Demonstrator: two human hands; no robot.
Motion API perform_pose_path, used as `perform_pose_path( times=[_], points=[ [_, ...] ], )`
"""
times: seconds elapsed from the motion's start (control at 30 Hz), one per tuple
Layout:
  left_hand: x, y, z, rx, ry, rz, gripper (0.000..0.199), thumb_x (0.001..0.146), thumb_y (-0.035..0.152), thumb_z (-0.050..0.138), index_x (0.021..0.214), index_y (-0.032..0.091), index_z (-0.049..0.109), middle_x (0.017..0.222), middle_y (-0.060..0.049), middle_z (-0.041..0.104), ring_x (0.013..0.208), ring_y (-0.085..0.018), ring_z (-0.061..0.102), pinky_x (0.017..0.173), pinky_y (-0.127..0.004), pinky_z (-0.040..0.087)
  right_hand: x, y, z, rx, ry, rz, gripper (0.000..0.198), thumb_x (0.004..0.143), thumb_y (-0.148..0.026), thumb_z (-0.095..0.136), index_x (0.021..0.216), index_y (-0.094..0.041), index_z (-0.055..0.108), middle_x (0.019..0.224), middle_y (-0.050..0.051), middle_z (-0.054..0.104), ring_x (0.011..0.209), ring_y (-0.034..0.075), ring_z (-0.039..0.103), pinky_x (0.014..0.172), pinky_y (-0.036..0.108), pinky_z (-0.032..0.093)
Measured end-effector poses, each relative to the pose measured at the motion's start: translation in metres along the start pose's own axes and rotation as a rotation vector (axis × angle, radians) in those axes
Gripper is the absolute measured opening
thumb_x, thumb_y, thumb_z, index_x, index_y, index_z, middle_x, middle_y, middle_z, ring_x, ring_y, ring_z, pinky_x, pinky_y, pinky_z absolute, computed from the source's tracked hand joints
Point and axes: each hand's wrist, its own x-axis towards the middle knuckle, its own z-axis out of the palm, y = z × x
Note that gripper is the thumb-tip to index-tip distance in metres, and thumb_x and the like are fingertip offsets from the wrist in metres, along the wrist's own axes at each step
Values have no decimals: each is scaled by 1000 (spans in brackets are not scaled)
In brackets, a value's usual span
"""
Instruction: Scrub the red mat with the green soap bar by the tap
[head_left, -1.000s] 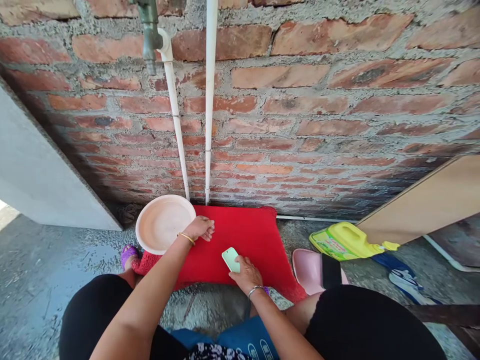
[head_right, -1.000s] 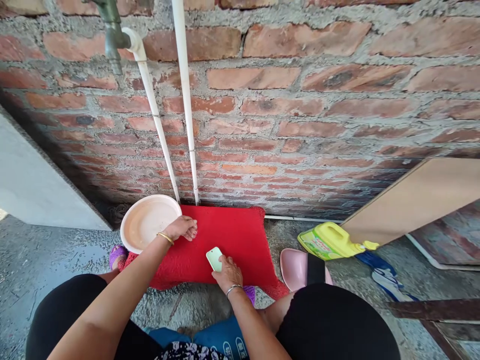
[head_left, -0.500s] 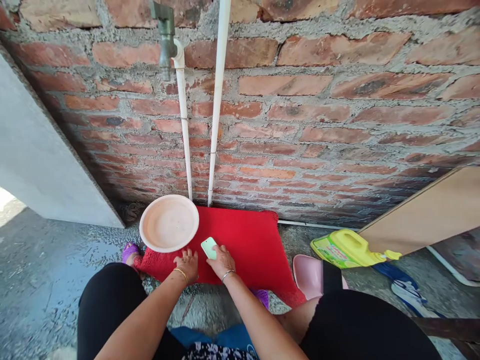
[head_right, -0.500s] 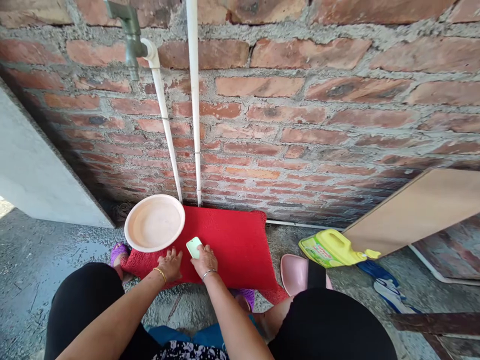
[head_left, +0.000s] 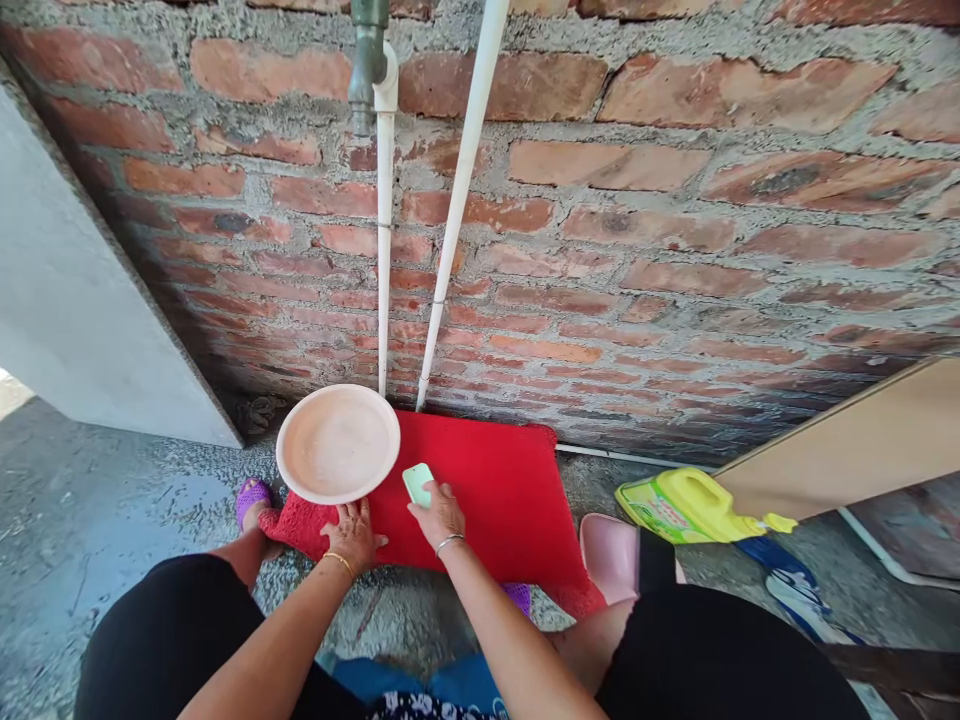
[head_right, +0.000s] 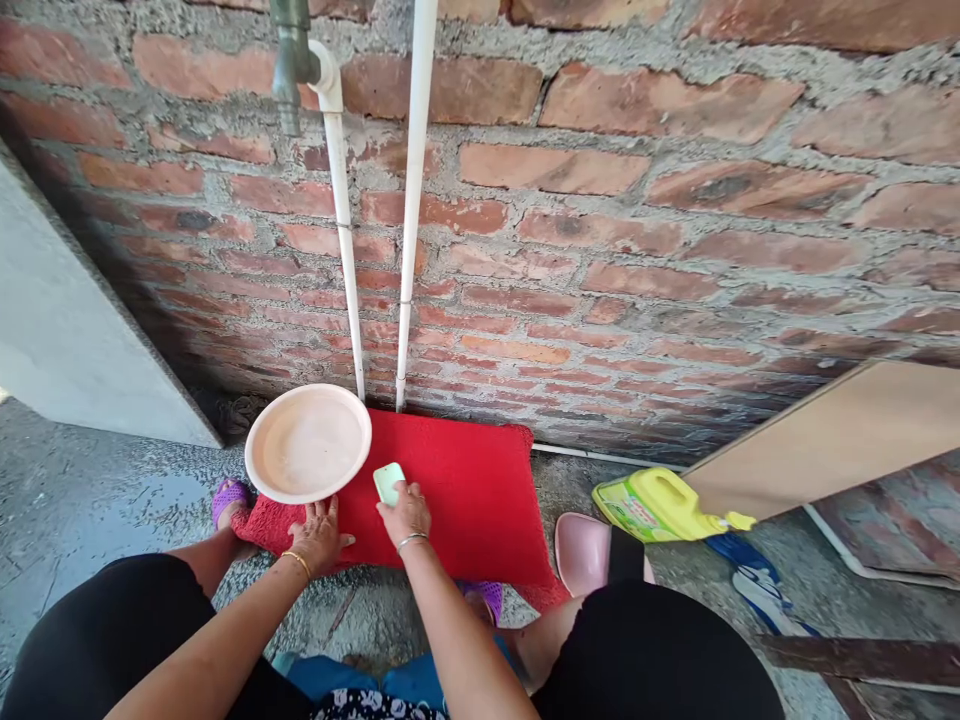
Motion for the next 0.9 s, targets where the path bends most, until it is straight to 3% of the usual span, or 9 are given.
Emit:
perform_pose_path(
  times=[0.07, 0.13, 0.33, 0.4, 0.47, 0.53, 0.7, 0.8, 0.9],
  points=[
    [0, 0, 2, 26, 13, -2, 78, 78, 54, 51, 144, 25, 21, 150, -18, 23, 136, -42, 17, 81, -62, 45, 4, -11, 2, -31, -32, -48, 39, 72, -42, 64, 107, -27, 58, 104, 4, 56, 94, 19, 57, 76, 27, 40],
    [1, 1, 4, 53, 21, 1, 78, 77, 52, 52, 144, 23, 22, 150, -19, 24, 136, -42, 17, 82, -62, 44, 8, 0, -5, -62, -36, -31, 39, 71, -42, 64, 107, -27, 58, 104, 4, 56, 93, 19, 58, 77, 28, 40],
    [0, 7, 11, 69, 103, 29, 81, 75, 53, 55, 143, 19, 26, 146, -23, 30, 132, -45, 21, 80, -64, 44, 2, 113, -51, -24, 95, 401, 43, 78, -48, 53, 114, -23, 55, 101, 8, 57, 80, 20, 61, 64, 29, 42],
    [-1, 9, 12, 55, 130, 26, 87, 71, 57, 57, 143, 18, 28, 144, -24, 32, 131, -47, 22, 80, -65, 43, -3, 135, -56, -14, 156, 498, 47, 80, -52, 49, 114, -21, 54, 98, 10, 58, 77, 21, 60, 60, 30, 42],
    [-2, 10, 13, 54, 143, 18, 92, 68, 60, 60, 142, 16, 28, 143, -26, 33, 130, -48, 23, 80, -67, 41, -9, 134, -51, -4, 194, 456, 45, 79, -51, 50, 112, -21, 55, 98, 9, 57, 79, 20, 60, 61, 28, 42],
    [-2, 12, 12, 62, 140, 8, 95, 66, 60, 61, 142, 15, 28, 142, -27, 34, 129, -49, 24, 79, -68, 40, -15, 110, -35, 1, 175, 287, 40, 77, -47, 56, 109, -24, 57, 99, 6, 55, 82, 18, 59, 65, 25, 42],
    [-3, 15, 7, 73, 94, -17, 96, 66, 58, 62, 143, 13, 26, 143, -28, 30, 129, -48, 23, 80, -69, 39, -27, 42, 2, -85, -16, -103, 37, 69, -39, 65, 104, -28, 59, 99, 3, 54, 85, 17, 56, 72, 25, 40],
    [-3, 17, 7, 62, 81, -26, 99, 64, 59, 63, 143, 12, 26, 144, -30, 27, 130, -49, 20, 80, -69, 39, -29, 58, -7, -120, -3, -77, 37, 69, -37, 66, 104, -27, 60, 100, 3, 54, 90, 19, 55, 78, 27, 39],
    [-2, 18, 8, 53, 84, -33, 102, 61, 60, 65, 142, 11, 27, 143, -31, 27, 130, -51, 19, 79, -69, 39, -30, 116, -37, -84, 64, 175, 38, 71, -38, 63, 107, -26, 59, 101, 4, 55, 87, 18, 57, 76, 27, 40]
  ],
)
